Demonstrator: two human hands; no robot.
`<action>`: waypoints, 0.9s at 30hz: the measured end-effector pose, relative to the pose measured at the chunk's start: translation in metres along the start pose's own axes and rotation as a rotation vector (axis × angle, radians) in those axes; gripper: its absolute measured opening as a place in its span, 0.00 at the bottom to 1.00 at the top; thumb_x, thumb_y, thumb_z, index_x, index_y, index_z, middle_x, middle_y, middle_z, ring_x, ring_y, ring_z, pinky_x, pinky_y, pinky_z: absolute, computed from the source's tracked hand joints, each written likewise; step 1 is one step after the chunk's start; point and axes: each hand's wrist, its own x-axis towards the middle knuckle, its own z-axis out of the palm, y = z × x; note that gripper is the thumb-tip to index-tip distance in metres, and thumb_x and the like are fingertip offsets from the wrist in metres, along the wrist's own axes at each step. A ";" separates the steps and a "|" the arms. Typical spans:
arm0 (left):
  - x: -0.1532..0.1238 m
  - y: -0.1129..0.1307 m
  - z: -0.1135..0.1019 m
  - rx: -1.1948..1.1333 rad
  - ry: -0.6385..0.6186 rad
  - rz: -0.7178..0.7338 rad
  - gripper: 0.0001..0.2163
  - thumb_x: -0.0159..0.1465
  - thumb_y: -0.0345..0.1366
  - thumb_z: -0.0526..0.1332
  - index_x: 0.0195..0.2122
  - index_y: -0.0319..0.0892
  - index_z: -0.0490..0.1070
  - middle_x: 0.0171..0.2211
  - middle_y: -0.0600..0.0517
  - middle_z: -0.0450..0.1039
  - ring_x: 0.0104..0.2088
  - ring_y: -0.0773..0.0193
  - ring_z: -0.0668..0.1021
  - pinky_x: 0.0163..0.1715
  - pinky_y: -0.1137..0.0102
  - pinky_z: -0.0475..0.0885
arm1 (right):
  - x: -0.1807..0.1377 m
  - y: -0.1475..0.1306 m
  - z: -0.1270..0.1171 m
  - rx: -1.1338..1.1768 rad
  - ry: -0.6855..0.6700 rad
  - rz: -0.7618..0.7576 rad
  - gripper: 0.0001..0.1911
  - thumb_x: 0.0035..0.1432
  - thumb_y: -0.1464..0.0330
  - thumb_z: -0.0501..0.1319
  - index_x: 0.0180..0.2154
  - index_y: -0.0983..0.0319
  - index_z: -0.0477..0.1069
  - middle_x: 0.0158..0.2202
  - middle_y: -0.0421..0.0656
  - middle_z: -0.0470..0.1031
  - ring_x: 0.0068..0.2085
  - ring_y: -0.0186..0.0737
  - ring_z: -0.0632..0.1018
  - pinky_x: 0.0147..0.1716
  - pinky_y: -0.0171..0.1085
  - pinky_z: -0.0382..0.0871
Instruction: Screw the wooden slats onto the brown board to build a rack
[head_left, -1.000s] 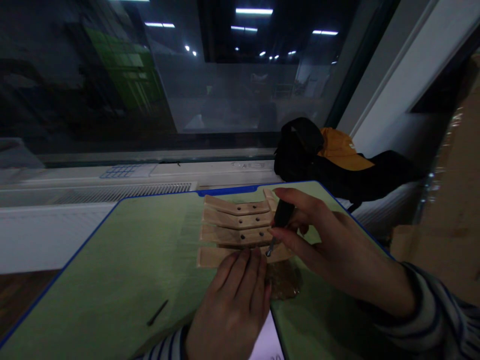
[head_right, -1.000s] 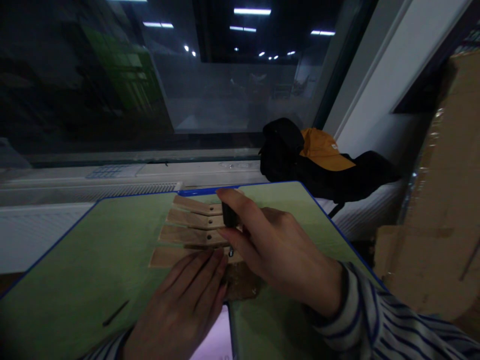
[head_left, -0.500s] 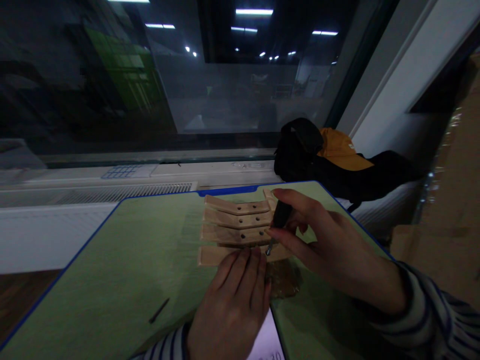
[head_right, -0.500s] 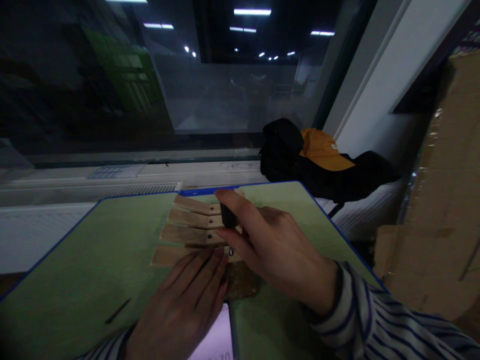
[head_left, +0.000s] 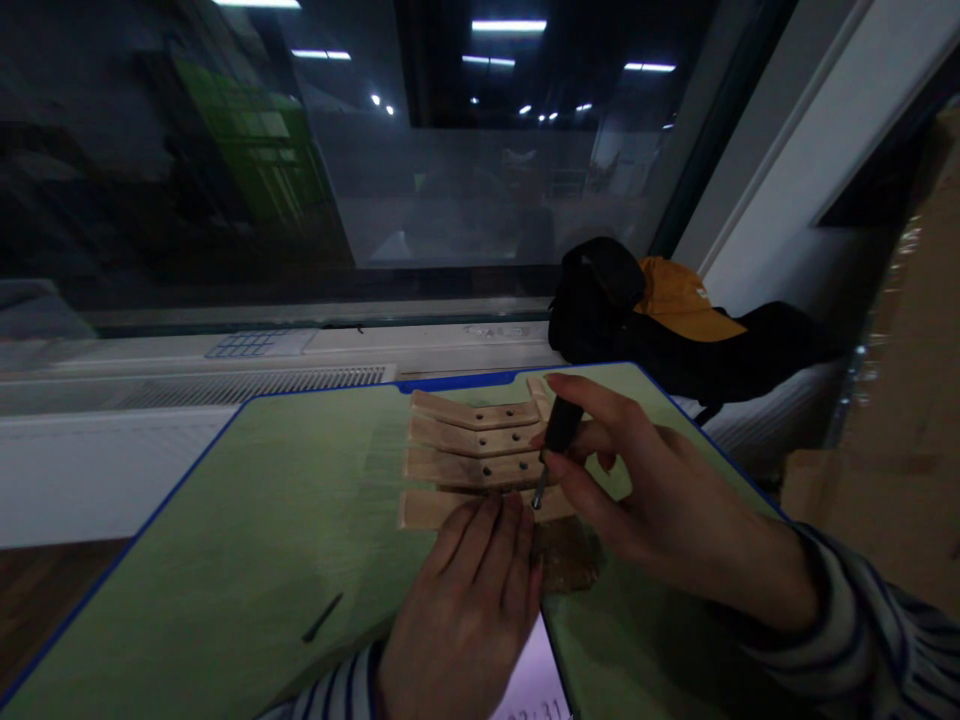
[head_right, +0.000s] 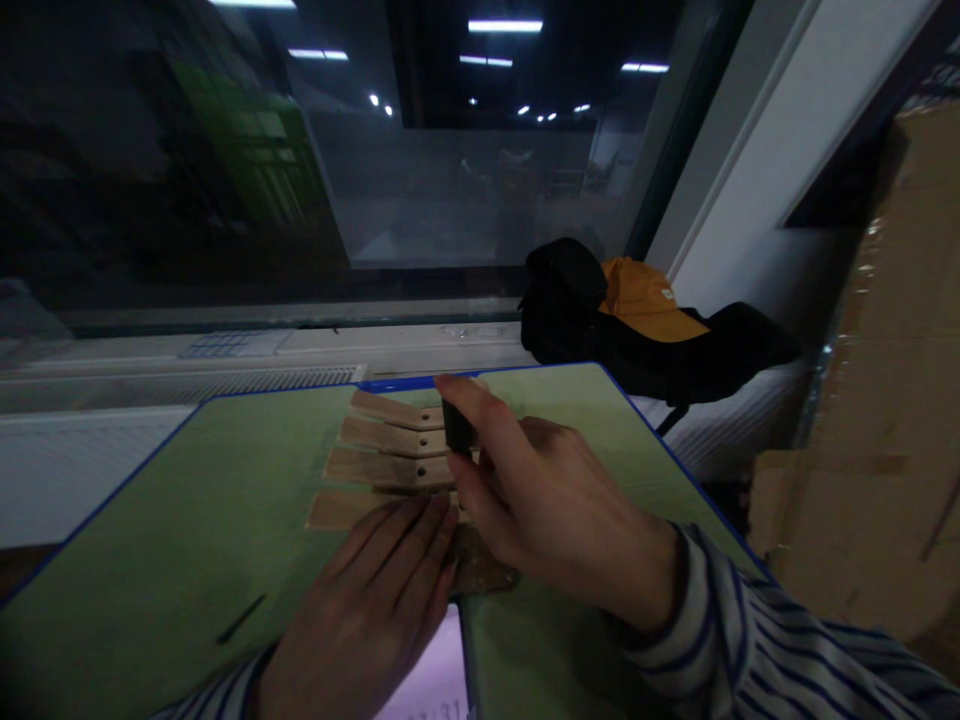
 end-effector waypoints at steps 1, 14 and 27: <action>0.000 0.000 0.000 -0.001 0.003 0.001 0.16 0.67 0.29 0.46 0.45 0.30 0.72 0.47 0.41 0.74 0.46 0.52 0.76 0.47 0.58 0.69 | 0.000 0.000 -0.001 -0.011 0.004 -0.007 0.28 0.59 0.71 0.56 0.59 0.63 0.49 0.27 0.38 0.72 0.27 0.35 0.75 0.24 0.33 0.68; -0.002 0.000 0.000 -0.020 -0.029 0.006 0.16 0.67 0.29 0.46 0.44 0.30 0.72 0.47 0.40 0.74 0.47 0.51 0.76 0.47 0.57 0.70 | 0.001 0.002 0.001 -0.091 0.047 -0.076 0.26 0.59 0.68 0.58 0.57 0.63 0.51 0.34 0.45 0.76 0.31 0.41 0.78 0.29 0.39 0.73; -0.001 -0.001 0.000 -0.021 -0.042 0.005 0.16 0.67 0.29 0.47 0.45 0.30 0.72 0.48 0.40 0.73 0.48 0.52 0.75 0.49 0.57 0.68 | -0.001 0.005 0.006 -0.102 0.082 -0.085 0.27 0.59 0.66 0.58 0.57 0.62 0.51 0.33 0.43 0.75 0.31 0.40 0.77 0.30 0.39 0.72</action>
